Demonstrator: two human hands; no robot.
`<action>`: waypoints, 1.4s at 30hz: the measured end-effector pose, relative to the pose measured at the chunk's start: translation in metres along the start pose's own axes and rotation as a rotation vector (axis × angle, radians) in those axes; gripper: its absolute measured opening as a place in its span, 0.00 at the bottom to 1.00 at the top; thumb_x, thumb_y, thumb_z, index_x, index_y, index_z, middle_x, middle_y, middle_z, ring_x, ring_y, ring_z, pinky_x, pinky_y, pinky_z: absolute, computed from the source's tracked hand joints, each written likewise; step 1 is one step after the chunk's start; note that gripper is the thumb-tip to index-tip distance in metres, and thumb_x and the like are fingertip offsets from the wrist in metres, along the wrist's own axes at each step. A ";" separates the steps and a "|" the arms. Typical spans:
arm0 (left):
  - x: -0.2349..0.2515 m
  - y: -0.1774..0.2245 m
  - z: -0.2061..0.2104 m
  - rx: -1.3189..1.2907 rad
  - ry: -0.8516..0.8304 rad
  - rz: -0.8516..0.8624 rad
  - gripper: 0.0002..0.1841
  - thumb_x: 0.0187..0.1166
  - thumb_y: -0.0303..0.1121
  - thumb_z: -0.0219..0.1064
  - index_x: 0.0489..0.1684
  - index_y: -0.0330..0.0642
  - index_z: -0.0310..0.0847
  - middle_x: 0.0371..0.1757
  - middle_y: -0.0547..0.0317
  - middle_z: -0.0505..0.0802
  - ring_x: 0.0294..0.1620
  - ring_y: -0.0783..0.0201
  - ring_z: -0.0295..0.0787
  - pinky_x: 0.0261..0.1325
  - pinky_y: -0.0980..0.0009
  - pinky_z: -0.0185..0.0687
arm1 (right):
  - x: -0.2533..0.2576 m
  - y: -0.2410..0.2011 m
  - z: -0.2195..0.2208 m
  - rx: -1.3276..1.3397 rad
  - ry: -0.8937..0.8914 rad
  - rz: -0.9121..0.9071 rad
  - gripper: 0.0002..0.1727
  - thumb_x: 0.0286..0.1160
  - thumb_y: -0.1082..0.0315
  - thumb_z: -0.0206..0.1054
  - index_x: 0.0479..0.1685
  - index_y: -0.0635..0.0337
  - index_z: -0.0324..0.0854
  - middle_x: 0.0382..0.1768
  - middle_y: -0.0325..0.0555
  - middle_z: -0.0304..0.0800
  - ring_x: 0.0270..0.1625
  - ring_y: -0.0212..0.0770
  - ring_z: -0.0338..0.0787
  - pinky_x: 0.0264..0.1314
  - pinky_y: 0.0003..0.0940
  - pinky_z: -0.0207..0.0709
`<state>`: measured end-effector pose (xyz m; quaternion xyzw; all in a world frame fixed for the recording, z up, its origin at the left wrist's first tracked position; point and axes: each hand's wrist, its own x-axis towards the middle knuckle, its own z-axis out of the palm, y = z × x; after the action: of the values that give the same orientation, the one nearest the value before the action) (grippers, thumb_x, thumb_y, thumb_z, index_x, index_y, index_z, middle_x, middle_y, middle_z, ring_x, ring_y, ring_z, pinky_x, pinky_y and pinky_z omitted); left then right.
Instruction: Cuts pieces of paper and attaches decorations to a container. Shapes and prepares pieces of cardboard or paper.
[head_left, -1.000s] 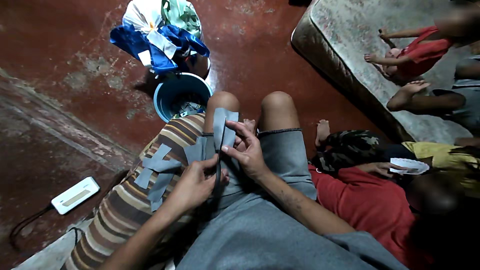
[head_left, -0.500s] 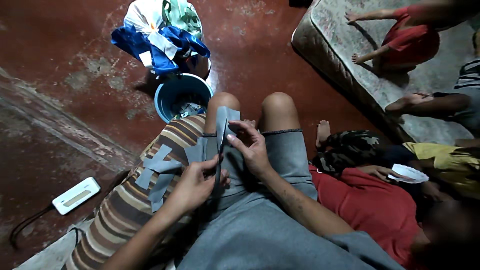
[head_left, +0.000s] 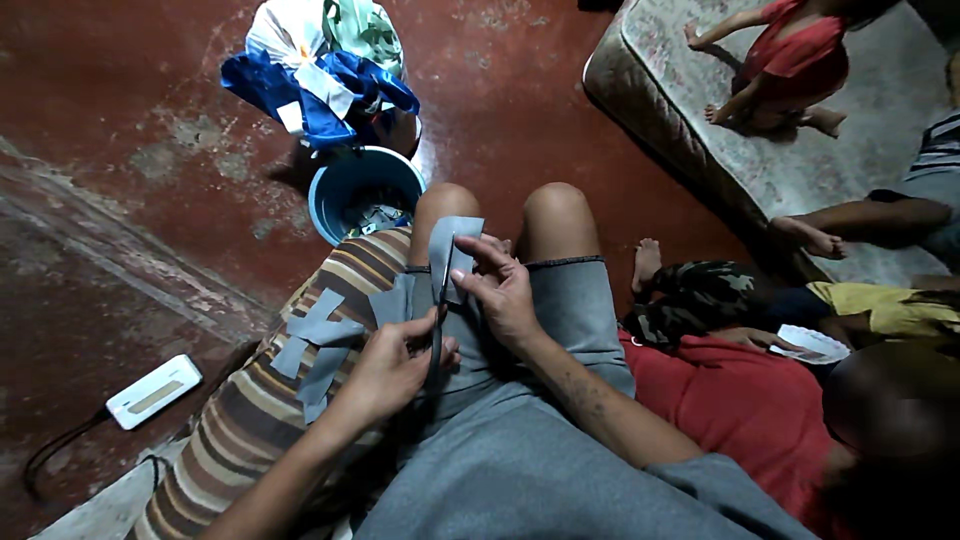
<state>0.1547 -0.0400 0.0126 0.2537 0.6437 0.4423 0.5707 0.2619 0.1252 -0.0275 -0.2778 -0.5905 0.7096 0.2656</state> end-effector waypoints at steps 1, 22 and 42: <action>0.000 0.000 0.000 0.003 -0.002 0.001 0.28 0.83 0.35 0.69 0.81 0.37 0.73 0.49 0.60 0.98 0.48 0.64 0.98 0.59 0.67 0.94 | 0.000 0.000 0.000 0.010 0.002 0.004 0.25 0.66 0.78 0.75 0.66 0.58 0.87 0.70 0.47 0.83 0.54 0.38 0.88 0.53 0.31 0.87; 0.002 -0.001 -0.002 0.048 -0.006 0.044 0.23 0.83 0.36 0.68 0.76 0.38 0.78 0.49 0.62 0.98 0.49 0.67 0.97 0.60 0.69 0.93 | -0.004 0.003 0.001 0.046 -0.012 -0.012 0.25 0.62 0.78 0.78 0.64 0.58 0.88 0.63 0.46 0.86 0.49 0.35 0.88 0.49 0.29 0.87; 0.004 -0.003 -0.001 0.043 -0.003 0.072 0.24 0.83 0.36 0.68 0.77 0.38 0.78 0.49 0.64 0.98 0.49 0.68 0.96 0.60 0.70 0.92 | -0.007 0.004 0.000 0.025 -0.033 -0.004 0.25 0.62 0.77 0.78 0.64 0.58 0.89 0.59 0.45 0.86 0.46 0.34 0.86 0.48 0.28 0.86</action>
<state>0.1530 -0.0384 0.0077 0.2897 0.6426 0.4479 0.5500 0.2666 0.1194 -0.0310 -0.2615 -0.5863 0.7209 0.2611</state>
